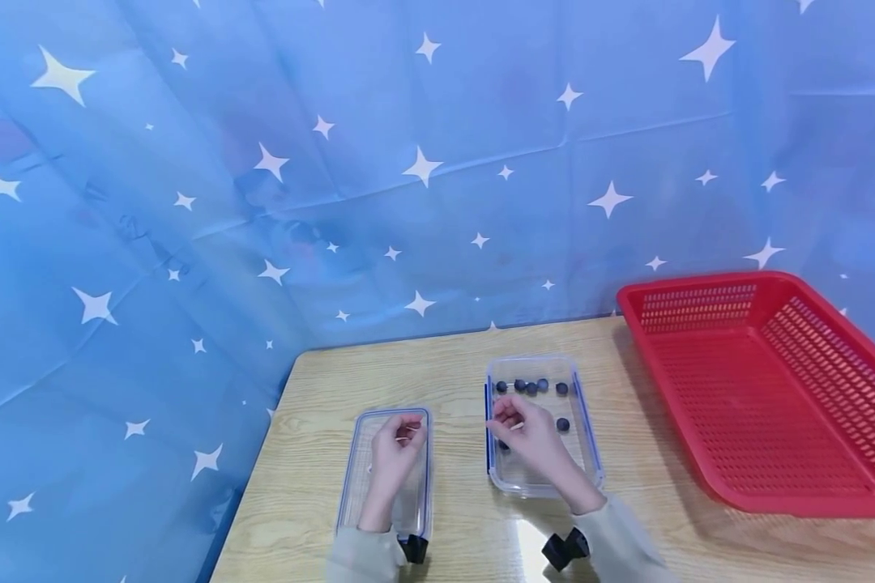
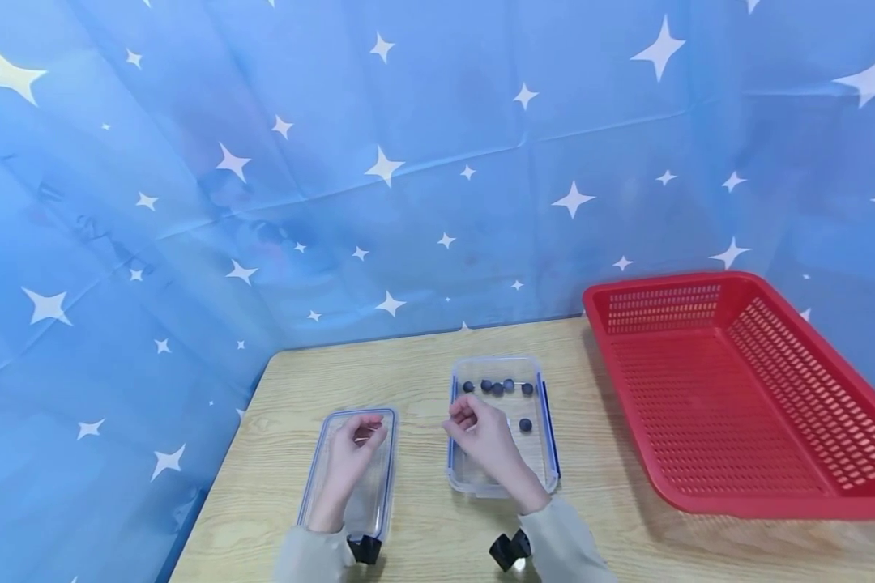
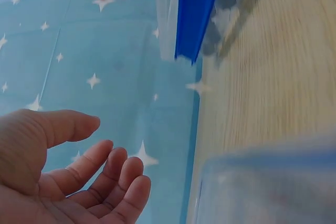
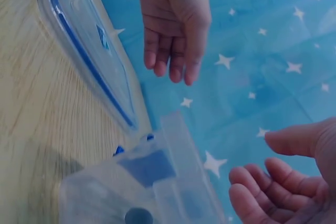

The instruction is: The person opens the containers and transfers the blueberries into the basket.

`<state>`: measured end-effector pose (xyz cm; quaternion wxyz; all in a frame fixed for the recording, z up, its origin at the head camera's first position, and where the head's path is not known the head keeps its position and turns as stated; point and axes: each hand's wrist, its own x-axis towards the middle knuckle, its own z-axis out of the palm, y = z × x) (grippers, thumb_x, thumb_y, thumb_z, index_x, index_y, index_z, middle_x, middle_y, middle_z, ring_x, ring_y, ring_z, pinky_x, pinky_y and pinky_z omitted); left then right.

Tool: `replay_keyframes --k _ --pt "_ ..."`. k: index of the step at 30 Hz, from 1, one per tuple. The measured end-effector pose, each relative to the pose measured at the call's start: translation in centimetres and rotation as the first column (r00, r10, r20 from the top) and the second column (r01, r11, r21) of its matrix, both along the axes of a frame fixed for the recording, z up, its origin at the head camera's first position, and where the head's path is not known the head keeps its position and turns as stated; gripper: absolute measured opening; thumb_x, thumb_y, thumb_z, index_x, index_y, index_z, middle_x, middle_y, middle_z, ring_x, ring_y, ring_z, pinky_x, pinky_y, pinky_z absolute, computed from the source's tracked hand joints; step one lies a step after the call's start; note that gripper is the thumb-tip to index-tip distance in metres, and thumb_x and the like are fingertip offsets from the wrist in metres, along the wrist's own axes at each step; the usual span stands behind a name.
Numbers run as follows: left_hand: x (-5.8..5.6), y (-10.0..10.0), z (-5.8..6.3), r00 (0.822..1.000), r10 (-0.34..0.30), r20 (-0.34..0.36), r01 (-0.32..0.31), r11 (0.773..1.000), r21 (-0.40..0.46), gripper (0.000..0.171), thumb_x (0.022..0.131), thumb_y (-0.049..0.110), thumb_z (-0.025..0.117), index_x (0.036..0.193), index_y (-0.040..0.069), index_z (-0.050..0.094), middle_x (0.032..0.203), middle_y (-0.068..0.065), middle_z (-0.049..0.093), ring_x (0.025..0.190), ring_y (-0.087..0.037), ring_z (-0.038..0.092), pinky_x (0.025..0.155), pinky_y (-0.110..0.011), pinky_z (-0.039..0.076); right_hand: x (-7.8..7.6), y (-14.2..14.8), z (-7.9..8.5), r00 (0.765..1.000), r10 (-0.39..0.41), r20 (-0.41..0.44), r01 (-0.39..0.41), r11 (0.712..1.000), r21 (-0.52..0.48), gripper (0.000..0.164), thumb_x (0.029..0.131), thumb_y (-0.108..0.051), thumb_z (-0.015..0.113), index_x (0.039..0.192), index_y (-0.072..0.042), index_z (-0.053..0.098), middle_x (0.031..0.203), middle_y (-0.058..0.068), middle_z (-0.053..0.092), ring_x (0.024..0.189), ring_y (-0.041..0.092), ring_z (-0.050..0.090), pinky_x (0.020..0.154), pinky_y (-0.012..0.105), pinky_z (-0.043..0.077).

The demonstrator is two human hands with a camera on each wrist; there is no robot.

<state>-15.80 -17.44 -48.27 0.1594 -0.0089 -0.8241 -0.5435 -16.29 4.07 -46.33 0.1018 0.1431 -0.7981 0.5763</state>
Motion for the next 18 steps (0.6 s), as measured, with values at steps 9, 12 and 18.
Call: replay_keyframes --k 9,12,18 --pt "0.1 4.1 2.4 0.992 -0.111 0.058 0.104 0.990 0.099 0.021 0.078 -0.010 0.063 0.099 -0.012 0.060 0.091 -0.024 0.062 0.077 -0.027 0.060 0.065 -0.018 0.050 0.0 0.9 -0.4 0.994 -0.003 0.109 0.004 1.000 -0.011 0.019 0.073 0.012 0.066 0.088 0.003 0.058 0.079 0.011 0.062 0.071 0.018 0.059 0.066 0.022 0.052" --pt "0.2 5.3 3.3 0.987 -0.130 0.094 0.116 0.983 0.140 0.025 0.079 -0.010 0.062 0.103 -0.014 0.057 0.095 -0.025 0.061 0.083 -0.035 0.060 0.069 -0.018 0.050 -0.1 0.9 -0.5 0.989 -0.006 0.149 0.006 1.000 -0.001 0.020 0.072 0.012 0.066 0.088 0.004 0.058 0.078 0.009 0.062 0.071 0.018 0.059 0.065 0.022 0.052" --pt "-1.0 7.0 1.6 0.977 -0.180 0.112 0.154 0.966 0.206 0.031 0.079 -0.006 0.064 0.108 -0.014 0.055 0.101 -0.024 0.060 0.088 -0.037 0.060 0.070 -0.022 0.052 -0.2 1.0 -1.0 0.974 -0.033 0.224 0.022 0.998 0.054 0.021 0.071 0.010 0.066 0.091 0.004 0.059 0.079 0.007 0.061 0.072 0.018 0.059 0.065 0.021 0.051"
